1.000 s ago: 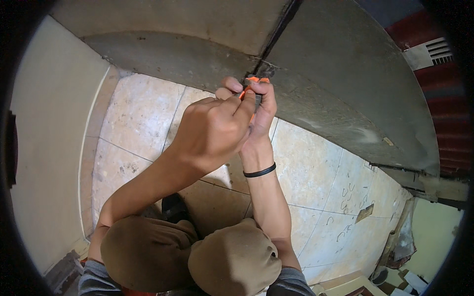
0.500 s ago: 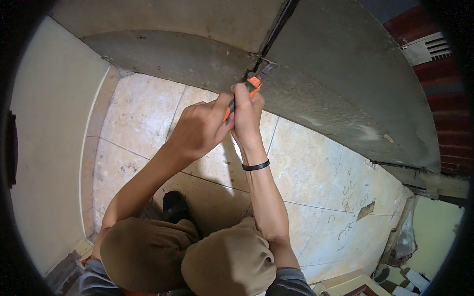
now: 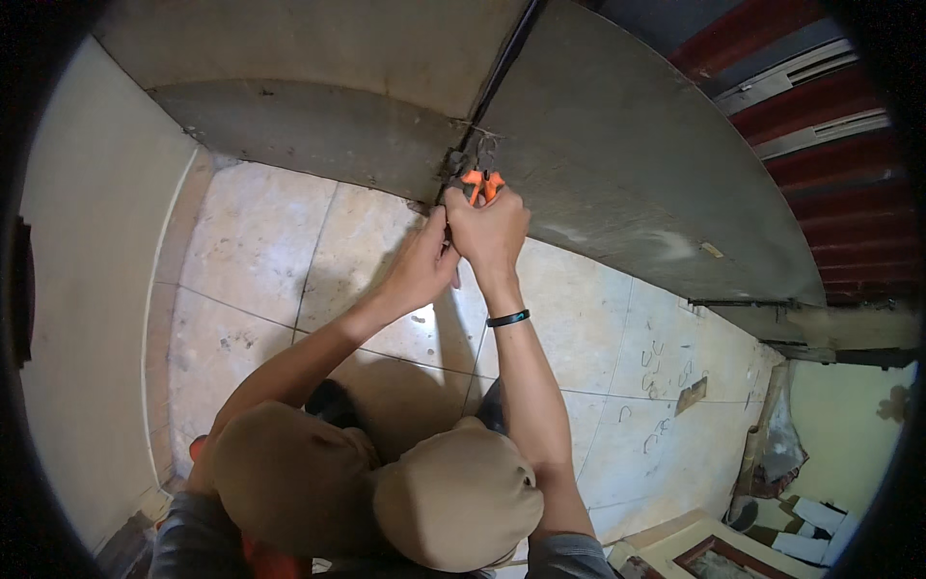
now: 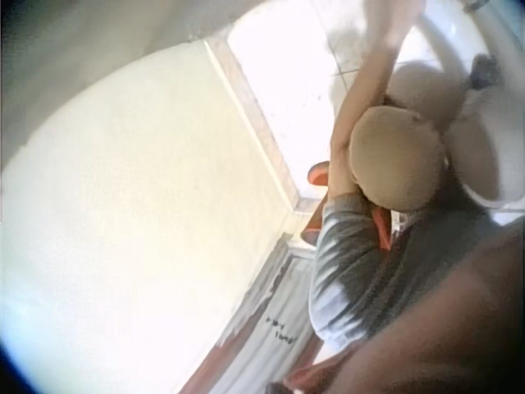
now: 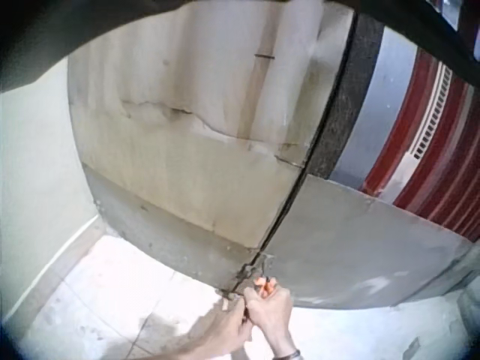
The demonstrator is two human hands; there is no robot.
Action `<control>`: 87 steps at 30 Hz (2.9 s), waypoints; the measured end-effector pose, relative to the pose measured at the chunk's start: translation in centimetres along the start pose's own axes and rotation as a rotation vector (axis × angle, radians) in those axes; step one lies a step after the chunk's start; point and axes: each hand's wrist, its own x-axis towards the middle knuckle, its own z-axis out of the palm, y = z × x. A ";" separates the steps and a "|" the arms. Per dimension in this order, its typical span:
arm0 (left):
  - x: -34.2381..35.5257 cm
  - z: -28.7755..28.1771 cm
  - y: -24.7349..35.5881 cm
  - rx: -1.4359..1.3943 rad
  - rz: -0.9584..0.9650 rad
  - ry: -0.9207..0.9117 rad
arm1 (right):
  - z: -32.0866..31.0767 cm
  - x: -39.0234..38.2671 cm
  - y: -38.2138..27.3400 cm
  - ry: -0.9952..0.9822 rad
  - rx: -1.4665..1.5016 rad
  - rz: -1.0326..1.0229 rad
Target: The person uses pliers to manipulate a wire or pin on a door hinge while sitting on the floor.
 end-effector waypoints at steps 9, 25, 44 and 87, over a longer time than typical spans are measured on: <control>2.5 6.6 0.0 -0.726 0.056 -0.083 | -5.2 2.0 -1.9 0.010 -0.846 -0.346; 0.4 1.5 4.0 -0.562 -0.157 -0.392 | -10.3 3.9 -3.6 -0.324 -0.771 -0.366; -1.8 -3.8 7.4 0.810 0.179 0.116 | 1.0 -1.2 3.1 -0.769 1.171 0.311; -4.4 -11.8 18.2 0.501 0.412 0.117 | -6.4 -0.5 -4.1 -0.909 1.299 0.801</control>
